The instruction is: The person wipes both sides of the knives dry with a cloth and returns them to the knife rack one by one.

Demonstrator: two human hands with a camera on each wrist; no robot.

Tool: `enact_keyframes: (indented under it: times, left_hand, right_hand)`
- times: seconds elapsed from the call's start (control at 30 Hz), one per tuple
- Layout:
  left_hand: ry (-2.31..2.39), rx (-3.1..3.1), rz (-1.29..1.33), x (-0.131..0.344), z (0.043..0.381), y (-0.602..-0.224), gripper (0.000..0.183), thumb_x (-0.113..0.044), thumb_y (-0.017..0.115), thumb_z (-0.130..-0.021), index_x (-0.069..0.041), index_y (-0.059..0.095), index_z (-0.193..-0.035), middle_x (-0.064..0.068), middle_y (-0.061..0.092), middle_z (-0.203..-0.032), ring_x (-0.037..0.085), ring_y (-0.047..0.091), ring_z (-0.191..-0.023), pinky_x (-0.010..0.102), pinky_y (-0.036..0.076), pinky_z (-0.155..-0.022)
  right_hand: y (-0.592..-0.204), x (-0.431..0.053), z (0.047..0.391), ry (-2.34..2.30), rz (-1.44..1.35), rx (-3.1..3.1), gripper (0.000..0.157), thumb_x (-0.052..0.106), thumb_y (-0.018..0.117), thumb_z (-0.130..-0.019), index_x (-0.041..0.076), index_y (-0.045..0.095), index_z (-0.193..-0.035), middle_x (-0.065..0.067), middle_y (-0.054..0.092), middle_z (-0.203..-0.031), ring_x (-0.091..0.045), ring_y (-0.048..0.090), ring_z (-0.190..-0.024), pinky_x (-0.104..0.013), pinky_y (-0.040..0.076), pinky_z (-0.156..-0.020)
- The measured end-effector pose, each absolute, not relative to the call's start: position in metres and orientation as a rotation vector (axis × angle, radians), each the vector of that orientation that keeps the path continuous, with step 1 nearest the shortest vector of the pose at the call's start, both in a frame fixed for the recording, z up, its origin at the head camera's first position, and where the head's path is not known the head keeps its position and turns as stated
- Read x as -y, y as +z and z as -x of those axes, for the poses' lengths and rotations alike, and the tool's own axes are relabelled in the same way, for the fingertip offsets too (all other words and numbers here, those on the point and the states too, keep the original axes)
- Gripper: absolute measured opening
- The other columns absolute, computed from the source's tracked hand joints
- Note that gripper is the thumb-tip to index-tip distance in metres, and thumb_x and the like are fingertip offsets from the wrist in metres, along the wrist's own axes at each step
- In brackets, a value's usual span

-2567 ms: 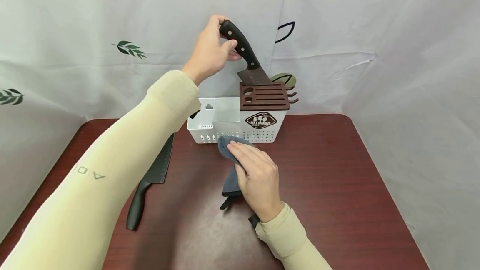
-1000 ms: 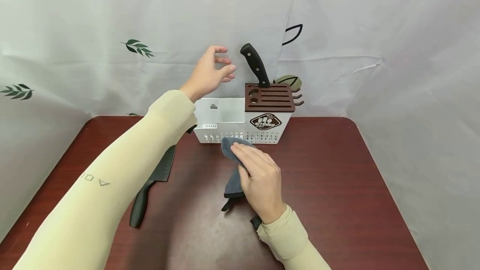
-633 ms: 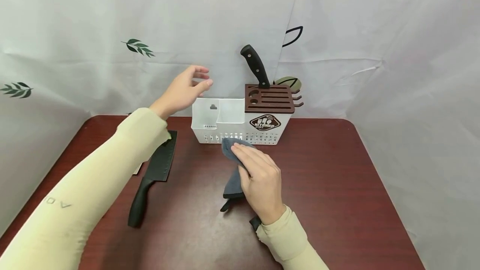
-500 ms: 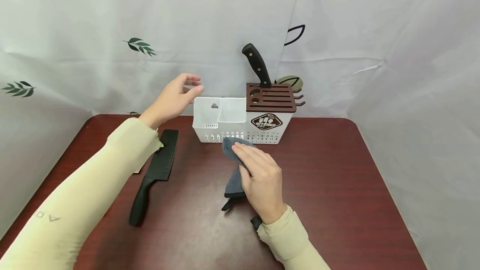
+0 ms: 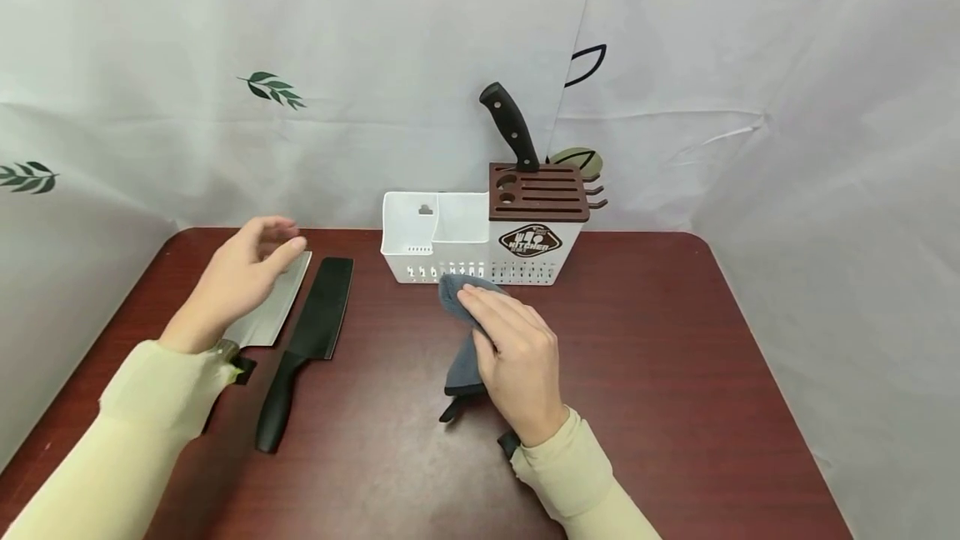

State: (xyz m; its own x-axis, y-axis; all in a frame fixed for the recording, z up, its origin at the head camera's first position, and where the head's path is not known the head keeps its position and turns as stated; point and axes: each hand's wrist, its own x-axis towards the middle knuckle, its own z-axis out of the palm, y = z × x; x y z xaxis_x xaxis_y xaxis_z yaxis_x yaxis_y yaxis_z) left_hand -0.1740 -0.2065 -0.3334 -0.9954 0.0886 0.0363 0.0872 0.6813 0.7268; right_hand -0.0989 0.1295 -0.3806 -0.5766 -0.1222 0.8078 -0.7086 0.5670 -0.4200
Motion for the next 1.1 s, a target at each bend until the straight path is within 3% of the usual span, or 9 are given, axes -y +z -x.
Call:
enact_keyframes:
  times: [0.2,0.73,1.1]
  left_hand:
    - [1.164,-2.916,-0.007,0.233,0.147,-0.353,0.068,-0.050,0.045,-0.104,-0.001,0.034,-0.151,0.026,0.046,-0.143,0.046,0.046,-0.128,0.062,0.041,-0.096]
    - [0.846,-2.917,0.271,0.287,0.092,-0.401,0.070,-0.043,0.050,-0.104,0.014,0.034,-0.143,0.037,0.050,-0.130,0.050,0.056,-0.109,0.055,0.050,-0.075]
    - [0.758,-2.756,0.421,0.312,0.079,-0.424,0.081,-0.050,0.051,-0.102,0.018,0.032,-0.142,0.039,0.053,-0.126,0.053,0.055,-0.108,0.055,0.049,-0.077]
  right_hand:
    - [-0.381,-0.130,0.100,0.973,-0.664,2.056,0.036,-0.008,0.071,-0.084,0.005,0.075,-0.117,-0.007,0.073,-0.117,-0.027,0.069,-0.106,-0.030,0.048,-0.098]
    - [-0.382,-0.130,0.098,0.984,-0.655,2.049,0.038,-0.009,0.071,-0.083,0.005,0.075,-0.118,-0.007,0.073,-0.117,-0.028,0.069,-0.105,-0.029,0.048,-0.098]
    - [-0.380,-0.130,0.099,0.999,-0.658,2.049,0.038,-0.010,0.070,-0.083,0.005,0.075,-0.118,-0.007,0.073,-0.118,-0.026,0.069,-0.107,-0.029,0.048,-0.098]
